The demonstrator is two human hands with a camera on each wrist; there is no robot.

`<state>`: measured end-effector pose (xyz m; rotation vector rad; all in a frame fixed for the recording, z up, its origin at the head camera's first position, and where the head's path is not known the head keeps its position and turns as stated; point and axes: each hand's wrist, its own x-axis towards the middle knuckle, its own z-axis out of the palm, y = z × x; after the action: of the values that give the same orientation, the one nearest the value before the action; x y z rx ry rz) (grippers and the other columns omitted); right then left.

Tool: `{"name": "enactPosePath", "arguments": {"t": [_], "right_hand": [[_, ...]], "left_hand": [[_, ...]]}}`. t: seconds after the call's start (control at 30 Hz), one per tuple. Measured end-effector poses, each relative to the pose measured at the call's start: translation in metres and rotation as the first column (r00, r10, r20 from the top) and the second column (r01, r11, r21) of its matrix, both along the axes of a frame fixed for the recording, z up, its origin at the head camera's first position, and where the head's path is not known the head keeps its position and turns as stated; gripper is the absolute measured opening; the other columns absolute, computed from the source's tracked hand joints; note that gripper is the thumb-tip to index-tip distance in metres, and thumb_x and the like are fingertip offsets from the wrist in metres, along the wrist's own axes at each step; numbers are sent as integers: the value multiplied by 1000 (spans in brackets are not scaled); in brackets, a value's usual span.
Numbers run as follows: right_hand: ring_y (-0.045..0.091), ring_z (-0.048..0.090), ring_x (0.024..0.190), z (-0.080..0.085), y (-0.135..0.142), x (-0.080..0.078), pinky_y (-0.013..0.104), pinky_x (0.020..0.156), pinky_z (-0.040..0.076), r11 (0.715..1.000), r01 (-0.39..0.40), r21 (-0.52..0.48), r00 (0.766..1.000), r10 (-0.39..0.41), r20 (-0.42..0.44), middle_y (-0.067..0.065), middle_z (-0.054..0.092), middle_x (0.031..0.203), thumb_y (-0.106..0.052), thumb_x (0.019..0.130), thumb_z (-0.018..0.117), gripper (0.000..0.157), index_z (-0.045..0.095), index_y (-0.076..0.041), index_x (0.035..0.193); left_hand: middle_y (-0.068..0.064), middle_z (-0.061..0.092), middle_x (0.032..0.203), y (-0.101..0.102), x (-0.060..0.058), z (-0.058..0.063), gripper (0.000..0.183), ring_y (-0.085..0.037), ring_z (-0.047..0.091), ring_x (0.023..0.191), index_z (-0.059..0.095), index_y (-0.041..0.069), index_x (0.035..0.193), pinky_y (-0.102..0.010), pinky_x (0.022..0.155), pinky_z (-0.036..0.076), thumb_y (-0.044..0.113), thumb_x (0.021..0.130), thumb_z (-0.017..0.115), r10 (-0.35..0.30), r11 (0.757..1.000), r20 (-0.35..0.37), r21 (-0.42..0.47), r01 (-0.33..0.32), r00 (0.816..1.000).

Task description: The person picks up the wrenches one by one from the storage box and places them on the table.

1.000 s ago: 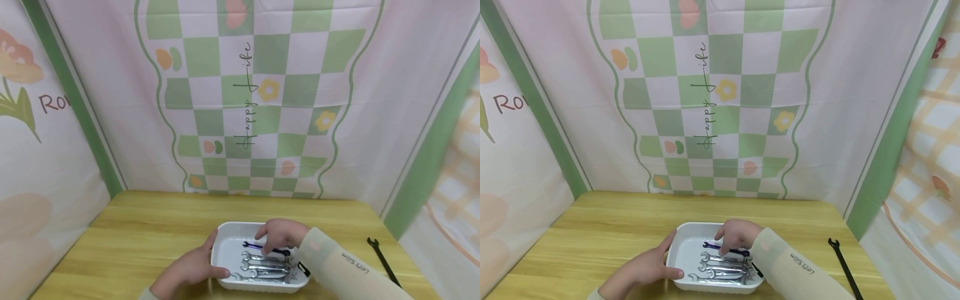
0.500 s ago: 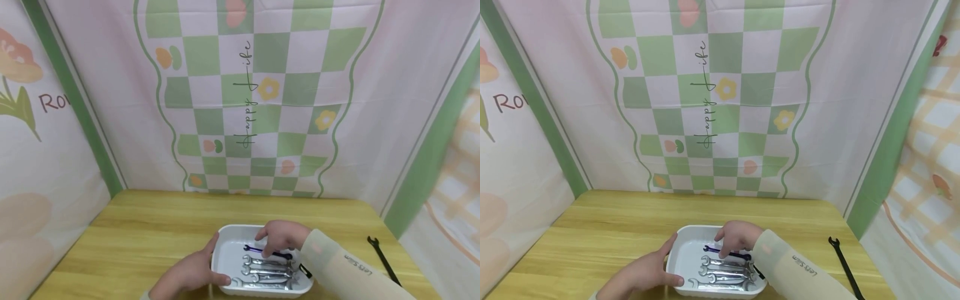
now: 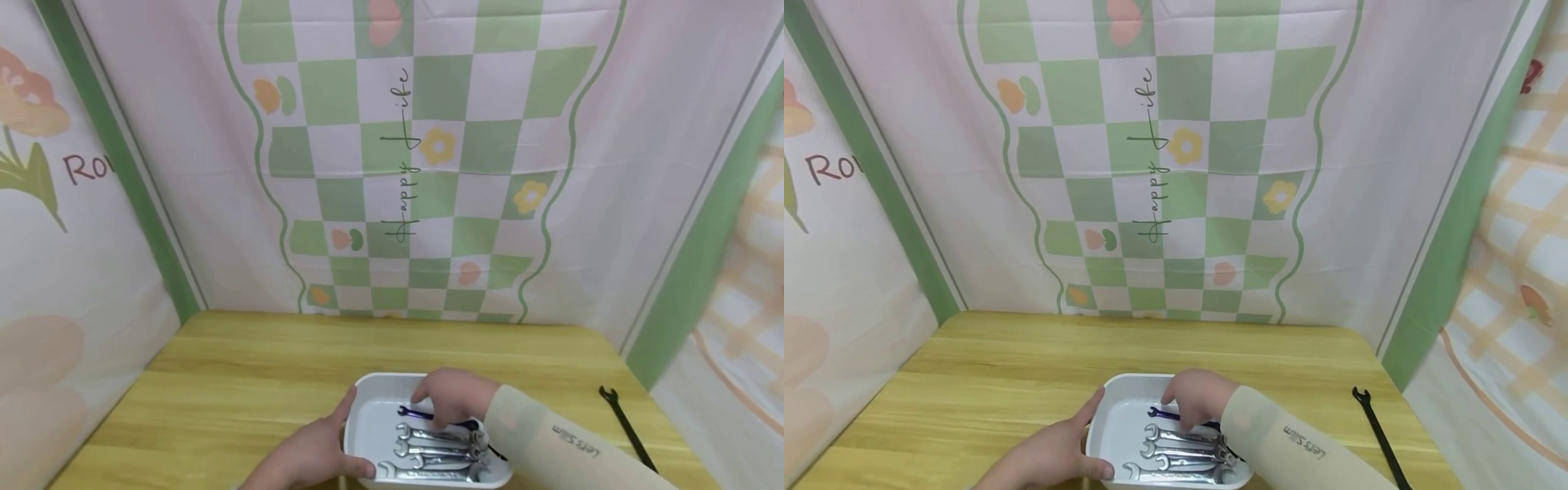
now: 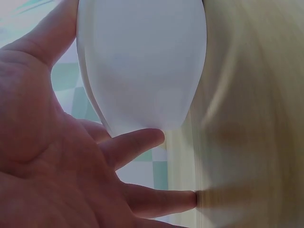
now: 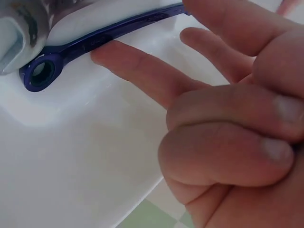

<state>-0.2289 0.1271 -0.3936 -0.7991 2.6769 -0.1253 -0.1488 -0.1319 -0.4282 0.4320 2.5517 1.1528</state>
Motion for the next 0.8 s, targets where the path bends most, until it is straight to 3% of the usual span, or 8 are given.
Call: {"name": "enactPosePath", "arguments": {"t": [0.2, 0.53, 0.8], "right_hand": [[15, 63, 99, -5, -2, 0, 33, 91, 48, 994, -105, 25, 991, 107, -84, -7, 70, 103, -10, 63, 89, 50, 78, -21, 110], [17, 63, 99, -10, -8, -2, 38, 88, 50, 990, -109, 90, 985, 119, -121, -11, 69, 107, -3, 63, 86, 56, 77, -29, 111], [15, 64, 90, -13, -10, 4, 36, 83, 51, 977, -176, 123, 954, 200, -224, -11, 69, 97, -4, 70, 81, 46, 78, -31, 107]], "left_hand": [[-21, 65, 119, 0, 0, 1, 129, -24, 59, 93, 11, 7, 160, -54, 88, 45, 50, 68, 89, -5, 1000, -1, -14, 5, 1000], [-20, 65, 116, -1, -1, 1, 129, -25, 57, 90, 11, 10, 161, -53, 87, 44, 48, 67, 90, 4, 1000, 22, 5, -4, 1000], [-21, 65, 117, 0, 0, 3, 128, -26, 57, 91, 11, 9, 161, -55, 88, 44, 49, 68, 89, 4, 1000, 20, -5, -4, 1000]]}}
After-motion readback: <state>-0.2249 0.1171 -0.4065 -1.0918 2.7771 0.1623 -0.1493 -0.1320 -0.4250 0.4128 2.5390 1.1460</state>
